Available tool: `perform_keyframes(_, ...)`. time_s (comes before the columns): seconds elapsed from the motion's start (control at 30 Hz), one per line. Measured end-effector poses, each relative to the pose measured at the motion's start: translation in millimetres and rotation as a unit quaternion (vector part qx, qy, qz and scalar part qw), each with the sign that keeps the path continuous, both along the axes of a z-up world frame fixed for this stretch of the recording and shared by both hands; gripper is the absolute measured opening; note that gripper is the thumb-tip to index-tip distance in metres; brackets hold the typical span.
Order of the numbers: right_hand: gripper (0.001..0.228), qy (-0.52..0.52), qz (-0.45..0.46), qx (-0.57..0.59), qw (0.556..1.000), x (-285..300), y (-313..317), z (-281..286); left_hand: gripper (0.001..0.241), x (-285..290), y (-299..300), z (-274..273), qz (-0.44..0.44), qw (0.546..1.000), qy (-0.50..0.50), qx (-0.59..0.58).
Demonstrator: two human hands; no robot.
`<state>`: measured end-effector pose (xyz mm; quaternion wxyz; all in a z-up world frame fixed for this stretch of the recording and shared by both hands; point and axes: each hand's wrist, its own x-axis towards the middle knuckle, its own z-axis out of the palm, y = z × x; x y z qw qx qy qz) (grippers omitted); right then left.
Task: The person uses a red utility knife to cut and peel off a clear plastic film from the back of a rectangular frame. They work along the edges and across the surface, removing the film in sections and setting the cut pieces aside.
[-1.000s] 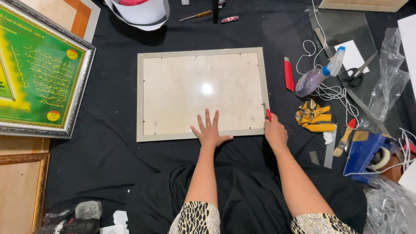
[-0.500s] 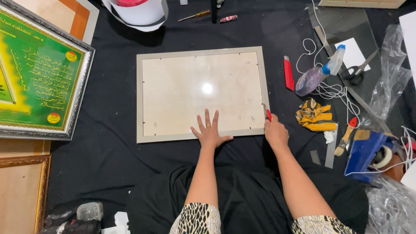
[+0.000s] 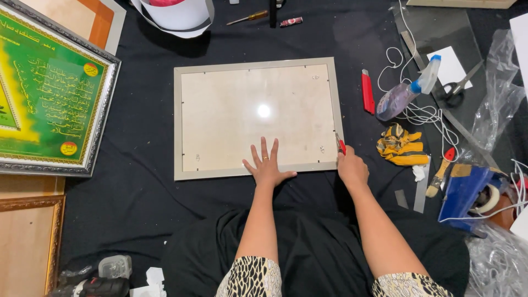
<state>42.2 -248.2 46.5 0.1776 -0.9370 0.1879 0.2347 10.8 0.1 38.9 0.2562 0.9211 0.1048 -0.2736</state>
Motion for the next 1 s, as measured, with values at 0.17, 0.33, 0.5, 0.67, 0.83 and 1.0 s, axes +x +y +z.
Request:
perform_keyframes(0.17, 0.05, 0.013, 0.001, 0.0, 1.0, 0, 0, 1, 0.124, 0, 0, -4, 0.001, 1.0, -0.001, -0.002)
perform_keyframes(0.33, 0.049, 0.024, 0.008, -0.015, 1.0, -2, -6, -5, 0.123, -2, 1, -4, 0.004, 1.0, -0.006, -0.004)
perform_keyframes(0.5, 0.051, 0.044, 0.009, -0.011, 0.999, -5, -9, -1, 0.123, -1, 0, -5, -0.002, 1.0, -0.003, 0.002)
perform_keyframes(0.67, 0.051, 0.052, 0.012, -0.019, 0.998, -8, -18, -10, 0.124, 0, 0, -6, -0.001, 1.0, -0.004, -0.001)
perform_keyframes(0.83, 0.051, 0.068, 0.022, -0.024, 0.997, -13, -19, -1, 0.125, 0, 0, -9, -0.003, 1.0, -0.002, 0.002)
perform_keyframes(1.0, 0.052, 0.073, 0.031, -0.026, 0.997, -16, -21, 0, 0.123, -1, 1, -5, -0.004, 1.0, -0.004, 0.001)
